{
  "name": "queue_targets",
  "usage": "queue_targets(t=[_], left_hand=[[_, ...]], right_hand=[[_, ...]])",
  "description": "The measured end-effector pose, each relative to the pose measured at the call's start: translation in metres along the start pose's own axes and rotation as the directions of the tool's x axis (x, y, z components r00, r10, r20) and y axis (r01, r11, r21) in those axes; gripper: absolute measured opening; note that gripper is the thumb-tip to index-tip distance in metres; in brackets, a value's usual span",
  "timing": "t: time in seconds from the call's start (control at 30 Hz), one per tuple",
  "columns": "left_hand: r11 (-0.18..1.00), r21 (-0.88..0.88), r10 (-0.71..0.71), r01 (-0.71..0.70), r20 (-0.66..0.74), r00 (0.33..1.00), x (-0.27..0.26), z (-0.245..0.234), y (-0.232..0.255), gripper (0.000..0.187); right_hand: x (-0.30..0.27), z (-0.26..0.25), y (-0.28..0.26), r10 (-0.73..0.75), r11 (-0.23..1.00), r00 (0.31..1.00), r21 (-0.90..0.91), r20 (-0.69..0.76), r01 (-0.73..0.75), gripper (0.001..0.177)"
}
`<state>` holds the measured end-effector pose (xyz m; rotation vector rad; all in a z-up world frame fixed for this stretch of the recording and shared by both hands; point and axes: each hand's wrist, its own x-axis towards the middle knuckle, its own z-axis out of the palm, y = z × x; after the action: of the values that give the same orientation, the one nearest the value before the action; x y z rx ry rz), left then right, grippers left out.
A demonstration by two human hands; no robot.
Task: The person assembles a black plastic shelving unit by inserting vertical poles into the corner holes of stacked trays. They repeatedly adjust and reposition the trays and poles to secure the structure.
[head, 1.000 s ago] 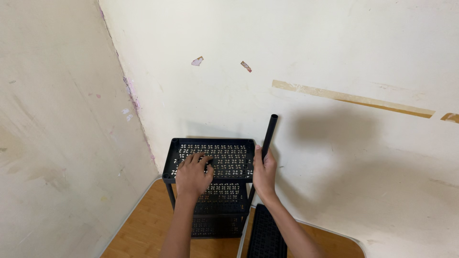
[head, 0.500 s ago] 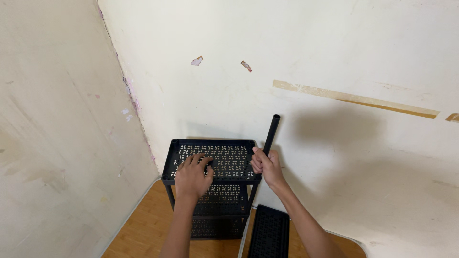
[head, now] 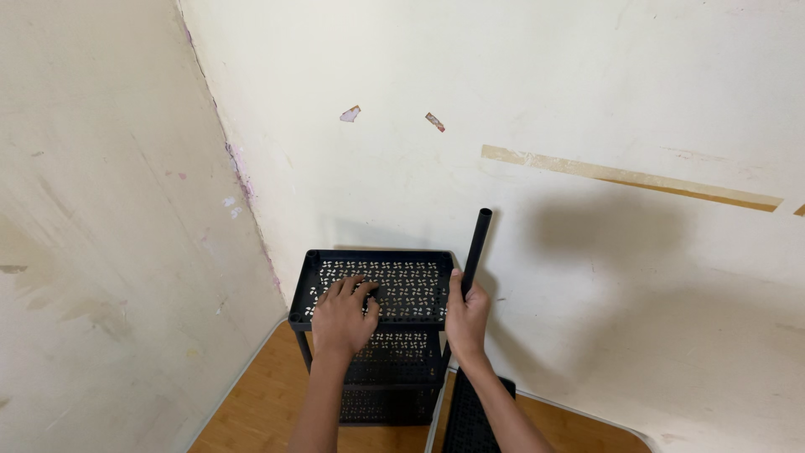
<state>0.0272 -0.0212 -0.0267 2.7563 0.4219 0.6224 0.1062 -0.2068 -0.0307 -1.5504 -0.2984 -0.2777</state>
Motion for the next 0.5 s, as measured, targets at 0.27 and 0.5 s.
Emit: queue_targets(t=[0.27, 0.5], left_hand=[[1.000, -0.029, 0.010, -0.011, -0.041, 0.999, 0.000, 0.000, 0.002, 0.037], [0.999, -0.037, 0.006, -0.008, -0.049, 0.999, -0.001, 0.000, 0.003, 0.037]], right_hand=[[0.044, -0.030, 0.040, -0.052, 0.921, 0.880, 0.363, 0.472, -0.139, 0.057], [0.016, -0.019, 0.012, -0.043, 0.968, 0.957, 0.247, 0.286, -0.031, 0.048]])
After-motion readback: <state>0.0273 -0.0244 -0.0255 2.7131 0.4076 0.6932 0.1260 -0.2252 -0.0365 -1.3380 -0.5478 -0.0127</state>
